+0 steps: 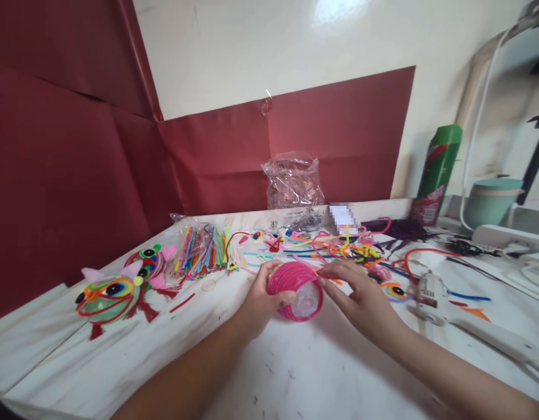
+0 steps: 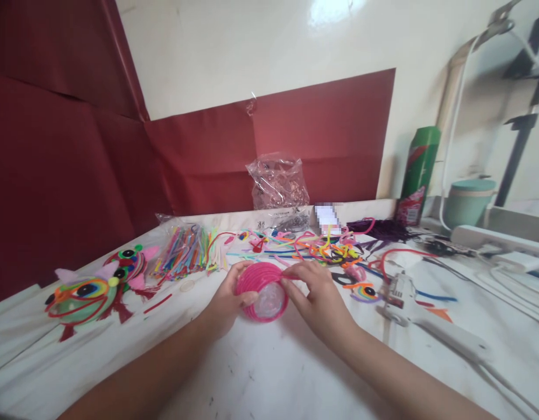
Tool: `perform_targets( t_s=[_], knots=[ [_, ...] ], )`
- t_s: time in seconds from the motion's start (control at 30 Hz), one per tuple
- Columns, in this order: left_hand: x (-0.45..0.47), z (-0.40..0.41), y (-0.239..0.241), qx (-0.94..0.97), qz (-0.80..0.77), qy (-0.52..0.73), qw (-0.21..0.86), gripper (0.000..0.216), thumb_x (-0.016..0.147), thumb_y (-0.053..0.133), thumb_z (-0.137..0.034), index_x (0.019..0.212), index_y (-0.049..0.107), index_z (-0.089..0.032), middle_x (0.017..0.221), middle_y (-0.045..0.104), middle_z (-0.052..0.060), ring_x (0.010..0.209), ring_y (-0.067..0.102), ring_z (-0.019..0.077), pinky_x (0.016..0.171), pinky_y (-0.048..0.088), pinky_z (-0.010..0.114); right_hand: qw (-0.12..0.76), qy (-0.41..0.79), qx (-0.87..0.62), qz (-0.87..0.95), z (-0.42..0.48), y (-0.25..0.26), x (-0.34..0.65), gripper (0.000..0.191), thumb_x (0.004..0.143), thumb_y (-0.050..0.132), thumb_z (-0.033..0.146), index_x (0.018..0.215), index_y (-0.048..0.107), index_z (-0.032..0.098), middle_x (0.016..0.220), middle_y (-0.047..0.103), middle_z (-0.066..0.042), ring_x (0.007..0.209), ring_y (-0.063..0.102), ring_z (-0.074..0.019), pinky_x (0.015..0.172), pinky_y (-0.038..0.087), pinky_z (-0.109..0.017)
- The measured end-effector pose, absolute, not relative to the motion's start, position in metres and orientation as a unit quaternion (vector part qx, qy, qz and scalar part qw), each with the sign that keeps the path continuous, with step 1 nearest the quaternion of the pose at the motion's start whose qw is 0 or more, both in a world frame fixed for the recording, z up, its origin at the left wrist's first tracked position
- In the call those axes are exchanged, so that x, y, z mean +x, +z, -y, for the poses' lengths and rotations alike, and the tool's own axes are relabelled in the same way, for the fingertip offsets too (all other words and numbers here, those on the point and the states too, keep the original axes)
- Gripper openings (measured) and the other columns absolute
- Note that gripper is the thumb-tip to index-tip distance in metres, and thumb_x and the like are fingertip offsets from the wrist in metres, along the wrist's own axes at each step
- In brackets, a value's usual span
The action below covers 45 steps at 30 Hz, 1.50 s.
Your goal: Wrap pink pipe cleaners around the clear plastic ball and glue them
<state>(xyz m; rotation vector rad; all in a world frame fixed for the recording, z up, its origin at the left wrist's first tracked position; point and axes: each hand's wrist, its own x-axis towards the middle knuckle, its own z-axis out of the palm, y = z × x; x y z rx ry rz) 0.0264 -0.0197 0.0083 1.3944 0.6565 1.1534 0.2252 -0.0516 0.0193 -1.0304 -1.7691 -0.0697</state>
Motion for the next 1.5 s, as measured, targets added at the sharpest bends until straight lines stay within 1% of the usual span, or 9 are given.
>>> perform_targets(
  t_s=[0.1, 0.17, 0.4, 0.53, 0.63, 0.83, 1.27, 1.4, 1.5],
  knots=[
    [0.027, 0.022, 0.01, 0.607, -0.303, 0.488, 0.549, 0.066, 0.06, 0.076, -0.021, 0.116, 0.043, -0.021, 0.109, 0.056, 0.005, 0.089, 0.057, 0.0175, 0.079, 0.044, 0.028, 0.507, -0.121, -0.388, 0.76, 0.059, 0.023, 0.221, 0.01, 0.085, 0.055, 0.027, 0.089, 0.063, 0.022, 0.084, 0.069, -0.006, 0.083, 0.062, -0.0232, 0.074, 0.045, -0.04],
    [0.028, 0.024, 0.011, 0.614, -0.313, 0.493, 0.531, 0.068, 0.058, 0.078, -0.022, 0.116, 0.042, -0.022, 0.107, 0.056, 0.004, 0.089, 0.057, 0.0174, 0.078, 0.045, 0.028, 0.492, -0.119, -0.369, 0.779, 0.064, 0.023, 0.218, 0.008, 0.086, 0.054, 0.021, 0.088, 0.062, 0.022, 0.081, 0.068, -0.005, 0.078, 0.062, -0.0208, 0.072, 0.046, -0.037],
    [0.031, 0.029, 0.014, 0.633, -0.324, 0.488, 0.506, 0.073, 0.056, 0.078, -0.022, 0.118, 0.04, -0.023, 0.108, 0.054, 0.004, 0.083, 0.058, 0.0163, 0.074, 0.047, 0.028, 0.507, 0.047, -0.41, 0.757, 0.069, 0.011, 0.208, 0.009, 0.086, 0.052, 0.019, 0.079, 0.058, 0.021, 0.074, 0.063, -0.003, 0.068, 0.061, -0.0164, 0.06, 0.05, -0.028],
    [0.033, 0.031, 0.012, 0.646, -0.33, 0.483, 0.491, 0.075, 0.054, 0.079, -0.023, 0.117, 0.04, -0.022, 0.111, 0.051, 0.006, 0.088, 0.057, 0.0186, 0.076, 0.047, 0.029, 0.511, 0.084, -0.437, 0.736, 0.068, 0.008, 0.208, 0.007, 0.083, 0.056, 0.021, 0.077, 0.059, 0.021, 0.071, 0.064, -0.001, 0.064, 0.061, -0.0157, 0.059, 0.051, -0.028],
    [0.034, 0.032, 0.015, 0.642, -0.334, 0.49, 0.487, 0.075, 0.054, 0.079, -0.024, 0.118, 0.039, -0.021, 0.109, 0.052, 0.007, 0.088, 0.057, 0.0194, 0.075, 0.047, 0.03, 0.523, 0.059, -0.418, 0.741, 0.069, 0.008, 0.208, 0.006, 0.084, 0.056, 0.018, 0.082, 0.062, 0.02, 0.074, 0.065, -0.003, 0.068, 0.062, -0.0159, 0.061, 0.052, -0.028],
    [0.034, 0.033, 0.019, 0.627, -0.339, 0.507, 0.484, 0.073, 0.056, 0.078, -0.024, 0.117, 0.039, -0.021, 0.111, 0.052, 0.007, 0.092, 0.057, 0.0201, 0.077, 0.048, 0.029, 0.5, -0.091, -0.332, 0.794, 0.069, 0.005, 0.208, 0.024, 0.087, 0.049, 0.01, 0.106, 0.061, 0.017, 0.085, 0.062, -0.009, 0.076, 0.061, -0.0182, 0.063, 0.053, -0.03],
    [0.036, 0.034, 0.018, 0.607, -0.342, 0.48, 0.533, 0.071, 0.052, 0.078, -0.02, 0.114, 0.044, -0.022, 0.102, 0.058, 0.003, 0.08, 0.058, 0.0169, 0.073, 0.047, 0.029, 0.471, -0.081, -0.323, 0.817, 0.068, 0.014, 0.213, 0.015, 0.086, 0.048, 0.012, 0.091, 0.06, 0.02, 0.083, 0.06, -0.008, 0.073, 0.059, -0.0169, 0.06, 0.051, -0.028],
    [0.033, 0.031, 0.018, 0.606, -0.345, 0.491, 0.522, 0.069, 0.054, 0.078, -0.02, 0.114, 0.044, -0.023, 0.106, 0.058, 0.003, 0.087, 0.059, 0.0185, 0.076, 0.047, 0.029, 0.485, -0.046, -0.321, 0.812, 0.065, 0.011, 0.213, 0.013, 0.085, 0.048, 0.011, 0.083, 0.058, 0.02, 0.081, 0.059, -0.007, 0.073, 0.059, -0.0165, 0.061, 0.051, -0.028],
    [0.031, 0.027, 0.016, 0.606, -0.332, 0.5, 0.521, 0.069, 0.053, 0.079, -0.021, 0.113, 0.045, -0.023, 0.108, 0.057, 0.004, 0.092, 0.058, 0.0193, 0.079, 0.046, 0.028, 0.491, -0.06, -0.339, 0.8, 0.063, 0.014, 0.214, 0.014, 0.085, 0.049, 0.012, 0.091, 0.058, 0.02, 0.085, 0.061, -0.007, 0.079, 0.061, -0.0175, 0.066, 0.053, -0.029]
  ],
)
